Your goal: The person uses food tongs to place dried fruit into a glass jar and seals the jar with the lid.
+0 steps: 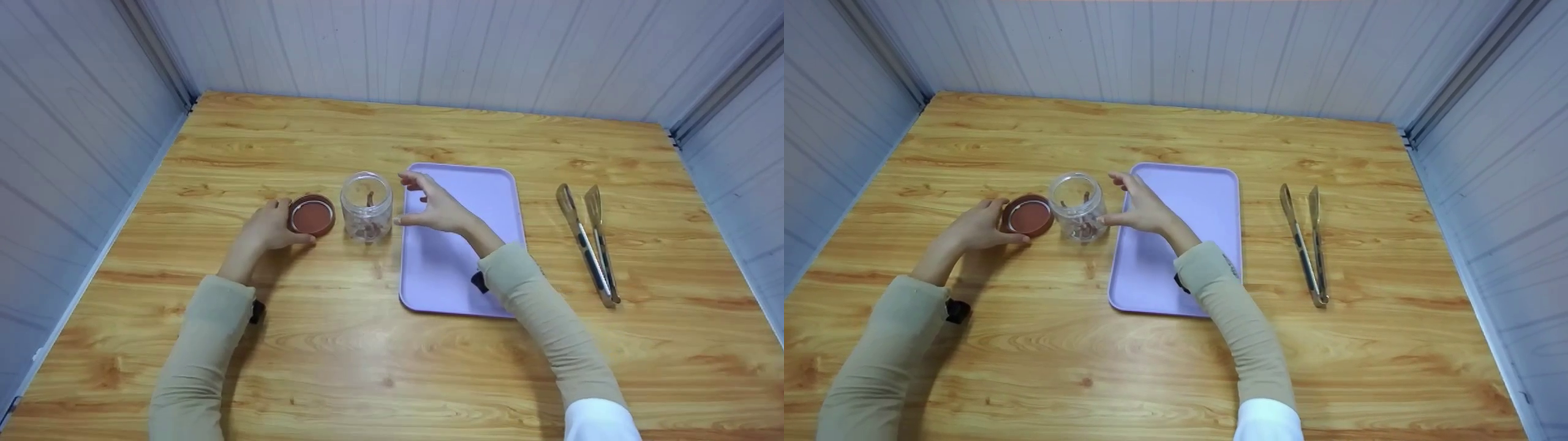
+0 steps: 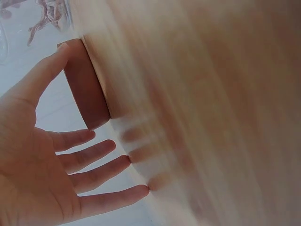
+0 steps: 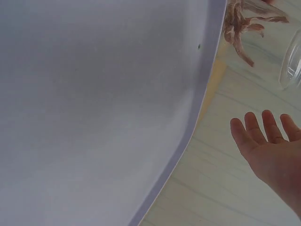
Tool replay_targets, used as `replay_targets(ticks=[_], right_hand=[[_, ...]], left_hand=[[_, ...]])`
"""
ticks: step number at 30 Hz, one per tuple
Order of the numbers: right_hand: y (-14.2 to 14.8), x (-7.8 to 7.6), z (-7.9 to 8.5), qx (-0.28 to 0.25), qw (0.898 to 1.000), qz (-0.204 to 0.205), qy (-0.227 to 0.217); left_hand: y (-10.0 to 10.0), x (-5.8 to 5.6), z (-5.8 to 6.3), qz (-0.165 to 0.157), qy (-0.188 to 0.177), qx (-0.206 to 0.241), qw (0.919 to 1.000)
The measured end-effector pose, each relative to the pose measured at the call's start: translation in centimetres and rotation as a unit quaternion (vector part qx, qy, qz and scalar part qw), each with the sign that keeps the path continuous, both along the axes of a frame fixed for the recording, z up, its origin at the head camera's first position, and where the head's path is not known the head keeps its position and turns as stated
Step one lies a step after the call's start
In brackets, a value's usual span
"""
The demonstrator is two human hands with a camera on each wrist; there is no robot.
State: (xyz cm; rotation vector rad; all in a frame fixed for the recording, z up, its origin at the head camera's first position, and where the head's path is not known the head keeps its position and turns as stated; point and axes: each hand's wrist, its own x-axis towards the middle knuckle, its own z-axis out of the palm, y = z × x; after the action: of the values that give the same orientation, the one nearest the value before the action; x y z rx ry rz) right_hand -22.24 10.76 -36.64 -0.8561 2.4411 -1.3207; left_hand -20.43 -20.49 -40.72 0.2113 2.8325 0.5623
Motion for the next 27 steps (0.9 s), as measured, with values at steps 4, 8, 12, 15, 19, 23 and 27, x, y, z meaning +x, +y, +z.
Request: replay_targets(ticks=[4, 8, 12, 15, 19, 23, 27], right_hand=[[-0.7, -1.1, -1.8, 0.005, 1.0, 0.01, -0.002], [-1.3, -1.5, -2.6, 0.009, 1.0, 0.02, -0.007], [-1.7, -2.0, -3.3, 0.008, 0.999, 0.025, -0.018], [-2.1, -2.1, -3.6, 0.008, 0.999, 0.027, -0.031], [-2.5, -2.0, -3.7, 0.002, 0.998, 0.026, -0.052], [-2.8, -2.0, -3.8, 0.0, 0.998, 0.025, -0.058], [-3.3, -2.0, -4.1, -0.001, 0.999, 0.02, -0.048]], left_hand=[[0.1, -0.1, -0.1, 0.004, -0.001, -0.009, 0.9999], [0.2, -0.2, -0.1, 0.009, -0.007, -0.022, 0.9997], [0.3, -0.4, -0.2, 0.013, -0.01, -0.035, 0.9993], [0.5, -0.5, -0.2, 0.017, -0.01, -0.045, 0.9988], [0.6, -0.6, -0.3, 0.024, -0.015, -0.053, 0.9982], [0.8, -0.6, -0.2, 0.028, -0.015, -0.056, 0.9979], [0.8, -0.6, -0.2, 0.029, -0.01, -0.057, 0.9979]])
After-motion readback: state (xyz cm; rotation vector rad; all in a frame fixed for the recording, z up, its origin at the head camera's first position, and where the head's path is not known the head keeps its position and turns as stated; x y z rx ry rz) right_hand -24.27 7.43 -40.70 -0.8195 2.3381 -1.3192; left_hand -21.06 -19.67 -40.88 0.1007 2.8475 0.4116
